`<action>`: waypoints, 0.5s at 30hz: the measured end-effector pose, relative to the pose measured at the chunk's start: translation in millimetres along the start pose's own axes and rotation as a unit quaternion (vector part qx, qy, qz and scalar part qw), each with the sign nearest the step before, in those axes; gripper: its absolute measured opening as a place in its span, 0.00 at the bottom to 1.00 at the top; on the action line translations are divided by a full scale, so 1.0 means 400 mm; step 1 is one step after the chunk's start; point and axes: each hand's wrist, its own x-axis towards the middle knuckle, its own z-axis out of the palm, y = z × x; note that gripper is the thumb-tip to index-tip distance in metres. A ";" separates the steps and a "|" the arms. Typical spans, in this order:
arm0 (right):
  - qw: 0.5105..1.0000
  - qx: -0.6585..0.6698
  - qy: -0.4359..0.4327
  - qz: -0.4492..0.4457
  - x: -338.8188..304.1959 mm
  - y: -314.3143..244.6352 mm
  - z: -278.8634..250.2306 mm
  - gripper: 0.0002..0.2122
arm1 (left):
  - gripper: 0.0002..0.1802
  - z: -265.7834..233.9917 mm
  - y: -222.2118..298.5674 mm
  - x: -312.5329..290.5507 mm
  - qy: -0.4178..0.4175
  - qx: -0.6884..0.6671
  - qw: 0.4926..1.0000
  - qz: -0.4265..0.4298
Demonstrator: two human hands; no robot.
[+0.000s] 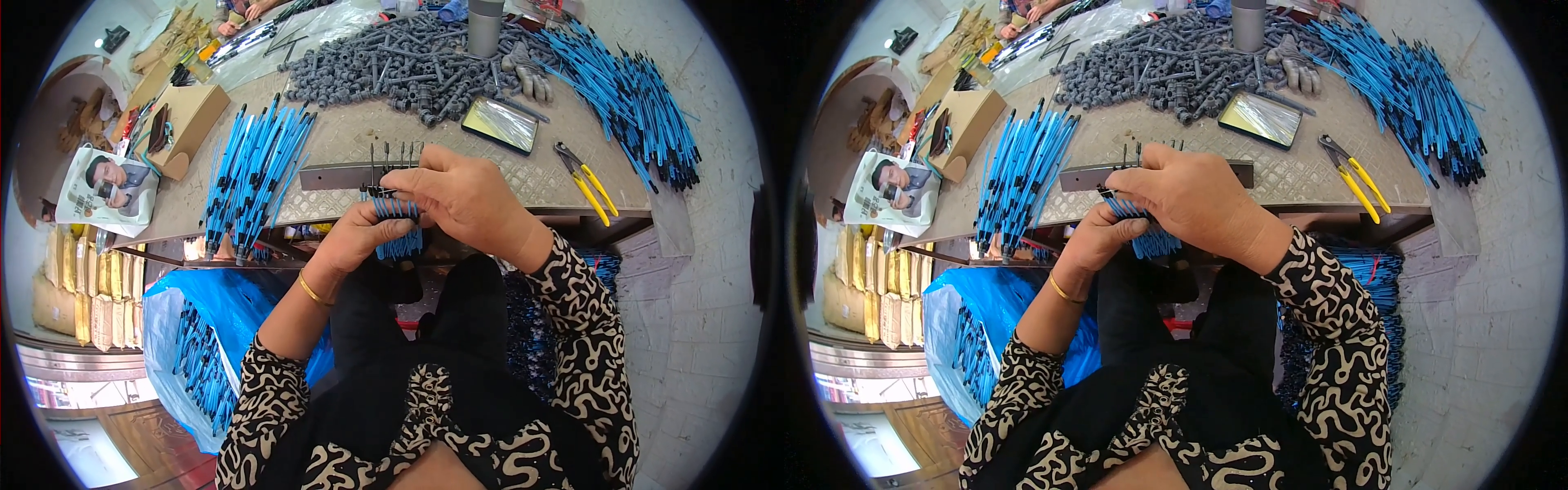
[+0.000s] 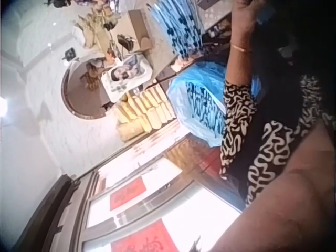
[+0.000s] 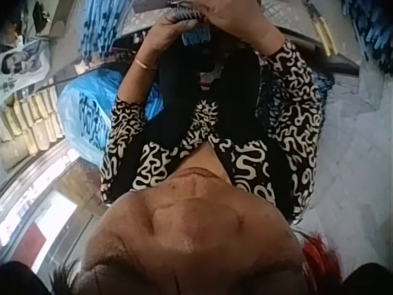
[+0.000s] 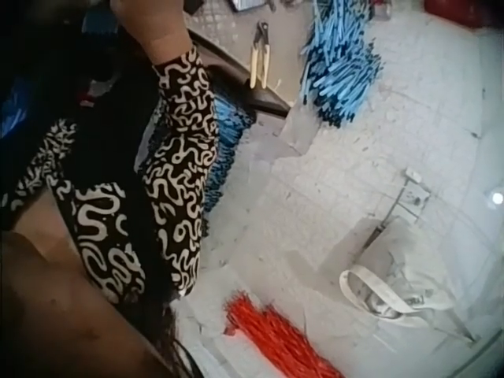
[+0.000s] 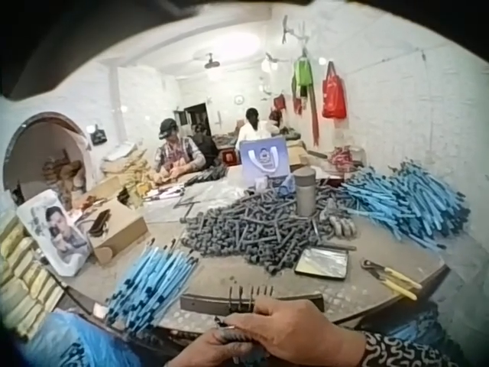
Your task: The person assembles blue plastic rods with black connectors using pliers.
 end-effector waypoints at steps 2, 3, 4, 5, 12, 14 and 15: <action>1.000 0.003 0.001 0.002 -0.001 0.001 0.001 0.13 | 0.14 0.002 0.001 0.002 0.001 -0.004 1.000 0.010; 1.000 0.001 0.000 0.005 -0.001 0.001 0.001 0.12 | 0.14 0.004 0.001 0.003 0.001 -0.009 1.000 0.018; 1.000 0.000 0.000 0.007 0.000 -0.002 -0.002 0.12 | 0.14 0.006 0.003 0.002 0.002 -0.013 1.000 0.027; 1.000 -0.002 0.000 0.010 0.001 -0.004 -0.003 0.12 | 0.14 0.004 0.002 0.001 0.002 -0.013 1.000 0.028; 1.000 0.015 -0.010 0.005 0.003 0.000 -0.002 0.11 | 0.15 0.000 0.006 0.000 -0.019 0.018 1.000 0.011; 0.999 0.026 -0.017 0.006 0.004 0.006 -0.007 0.11 | 0.15 0.005 0.011 0.001 -0.022 0.028 0.999 0.015; 1.000 0.018 -0.026 -0.003 0.007 0.008 -0.012 0.11 | 0.14 0.008 0.013 0.001 -0.026 0.038 0.999 0.020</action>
